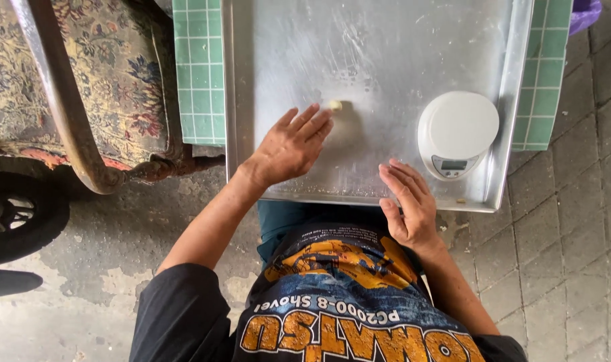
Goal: Shaping dough into twisted strips by weighing, rolling, and twisting them by hand on a metal tray.
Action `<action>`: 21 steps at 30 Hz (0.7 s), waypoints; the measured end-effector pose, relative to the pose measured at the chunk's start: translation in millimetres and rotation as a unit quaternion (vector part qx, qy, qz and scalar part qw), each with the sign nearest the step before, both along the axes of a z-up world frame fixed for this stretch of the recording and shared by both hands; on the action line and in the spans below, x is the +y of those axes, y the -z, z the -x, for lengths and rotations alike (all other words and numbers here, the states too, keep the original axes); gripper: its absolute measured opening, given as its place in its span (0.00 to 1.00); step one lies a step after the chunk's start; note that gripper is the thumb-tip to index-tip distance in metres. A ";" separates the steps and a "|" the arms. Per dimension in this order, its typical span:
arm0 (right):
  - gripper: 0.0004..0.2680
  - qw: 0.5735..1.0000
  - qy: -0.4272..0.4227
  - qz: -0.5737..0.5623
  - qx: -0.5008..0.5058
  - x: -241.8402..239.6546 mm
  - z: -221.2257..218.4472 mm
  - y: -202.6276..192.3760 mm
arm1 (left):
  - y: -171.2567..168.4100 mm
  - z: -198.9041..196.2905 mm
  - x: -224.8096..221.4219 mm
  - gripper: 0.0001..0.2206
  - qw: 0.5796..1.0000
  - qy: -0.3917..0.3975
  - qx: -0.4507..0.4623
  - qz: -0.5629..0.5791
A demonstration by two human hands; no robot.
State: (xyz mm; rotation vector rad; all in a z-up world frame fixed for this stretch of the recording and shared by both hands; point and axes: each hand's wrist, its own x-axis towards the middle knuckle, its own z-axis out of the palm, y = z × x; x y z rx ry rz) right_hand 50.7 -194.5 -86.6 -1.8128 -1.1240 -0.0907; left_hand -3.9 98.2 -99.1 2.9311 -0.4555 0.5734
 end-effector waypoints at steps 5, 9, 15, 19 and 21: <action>0.17 1.000 0.001 -0.004 0.007 -1.5 0.6 1.4 | 0.2 0.4 -0.5 0.21 0.998 0.009 0.048 -0.038; 0.16 1.000 0.003 -0.003 0.019 -0.3 1.6 -1.1 | -0.6 -3.4 -3.0 0.21 0.998 0.009 0.058 -0.037; 0.15 0.999 0.008 -0.009 0.033 2.7 0.0 -4.4 | 12.1 -27.0 4.1 0.15 1.000 0.001 -0.030 0.011; 0.14 0.999 0.008 -0.027 0.036 3.0 0.6 -3.7 | 19.6 -47.3 3.0 0.09 0.997 0.019 -0.062 0.029; 0.14 0.999 0.011 -0.036 0.039 4.3 -1.0 -4.9 | 38.0 -57.0 7.0 0.07 0.997 0.022 -0.065 0.030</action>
